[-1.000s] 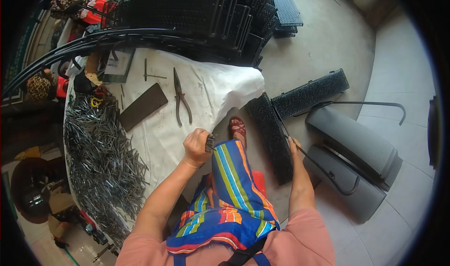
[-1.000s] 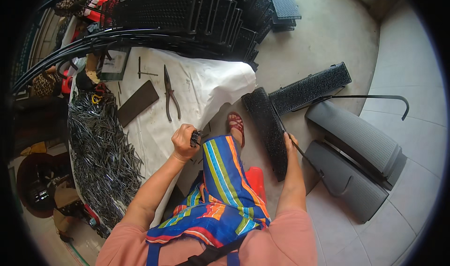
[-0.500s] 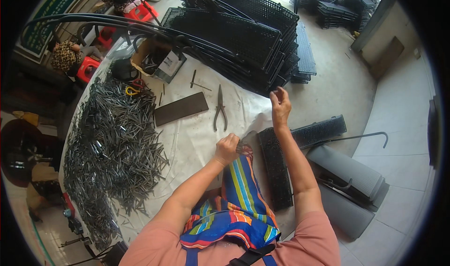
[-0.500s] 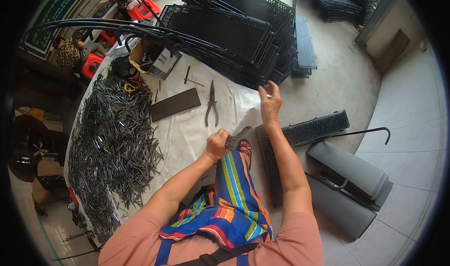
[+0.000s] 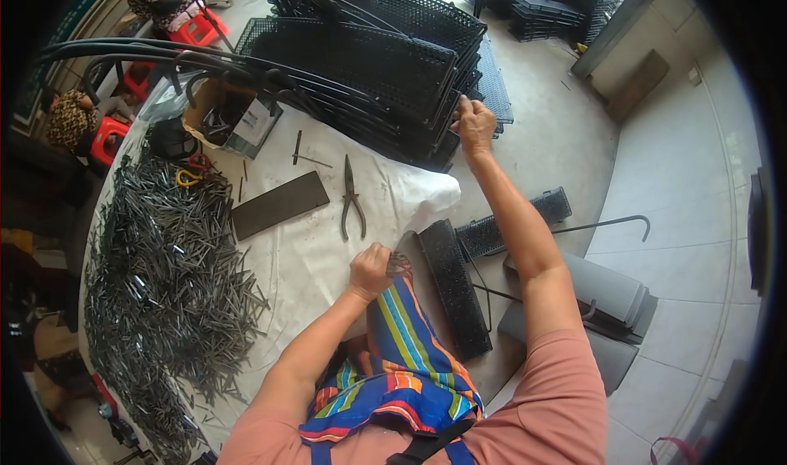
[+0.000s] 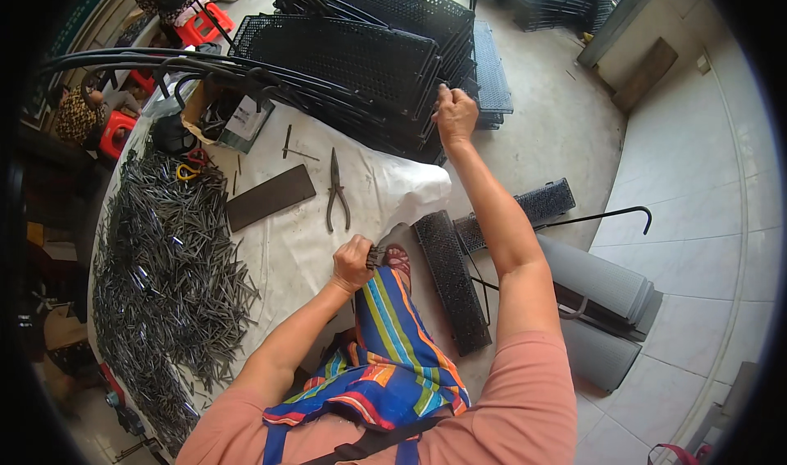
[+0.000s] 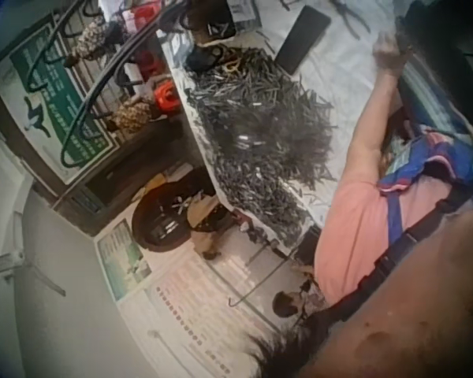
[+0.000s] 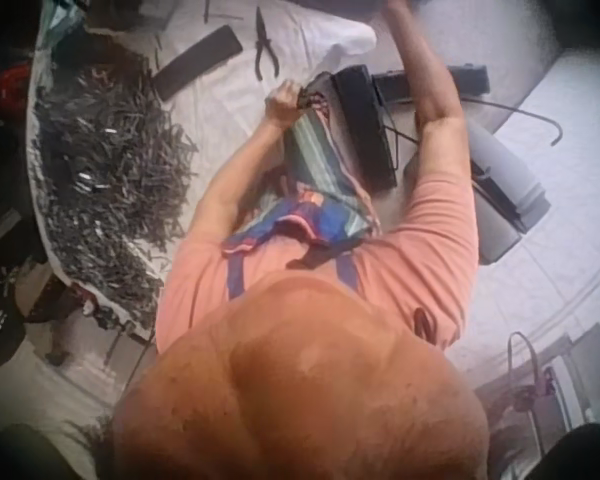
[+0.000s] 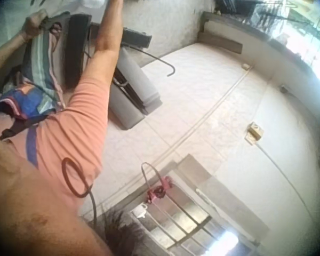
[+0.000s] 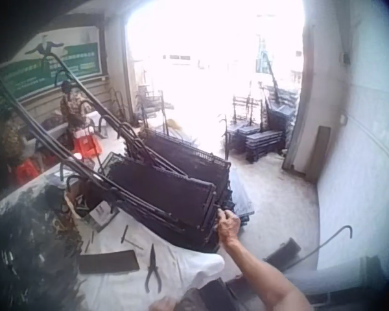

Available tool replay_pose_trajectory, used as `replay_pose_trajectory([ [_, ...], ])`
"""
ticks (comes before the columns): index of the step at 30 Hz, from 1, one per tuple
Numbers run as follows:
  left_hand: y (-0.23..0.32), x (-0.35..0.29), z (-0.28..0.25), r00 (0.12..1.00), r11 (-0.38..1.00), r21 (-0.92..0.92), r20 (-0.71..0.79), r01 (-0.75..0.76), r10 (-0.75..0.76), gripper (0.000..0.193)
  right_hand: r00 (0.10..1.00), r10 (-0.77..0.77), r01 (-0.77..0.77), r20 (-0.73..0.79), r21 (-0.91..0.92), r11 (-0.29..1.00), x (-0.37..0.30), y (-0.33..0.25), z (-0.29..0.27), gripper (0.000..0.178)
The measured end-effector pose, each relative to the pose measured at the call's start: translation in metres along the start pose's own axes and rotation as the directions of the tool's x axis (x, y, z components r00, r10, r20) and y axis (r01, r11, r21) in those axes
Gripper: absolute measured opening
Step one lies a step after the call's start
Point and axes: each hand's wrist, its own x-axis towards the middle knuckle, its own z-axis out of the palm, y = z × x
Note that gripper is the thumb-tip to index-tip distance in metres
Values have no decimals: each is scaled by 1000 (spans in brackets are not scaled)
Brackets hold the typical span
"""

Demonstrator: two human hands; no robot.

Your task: Manually inserting small metal clips into a perforated metal sheet or mesh.

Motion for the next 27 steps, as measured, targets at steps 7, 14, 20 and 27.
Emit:
replay_pose_trajectory([
  [7, 4, 4, 3, 1000, 999, -34, 16, -11, 12, 25, 978, -108, 70, -177, -207, 976, 151, 45, -6, 48],
  [14, 6, 11, -3, 999, 998, -66, 49, 0, 4, 18, 995, -84, 56, -61, -369, 928, 202, 32, 20, 64],
  [20, 6, 10, -5, 998, 997, -80, 57, 8, -4, 19, 976, 122, -195, -178, -487, 851, 202, 43, 43, 79],
  [27, -6, 7, -10, 999, 999, -34, 45, 20, -18, 22, 974, 218, -215, -63, -560, 800, 166, -9, 59, 70],
])
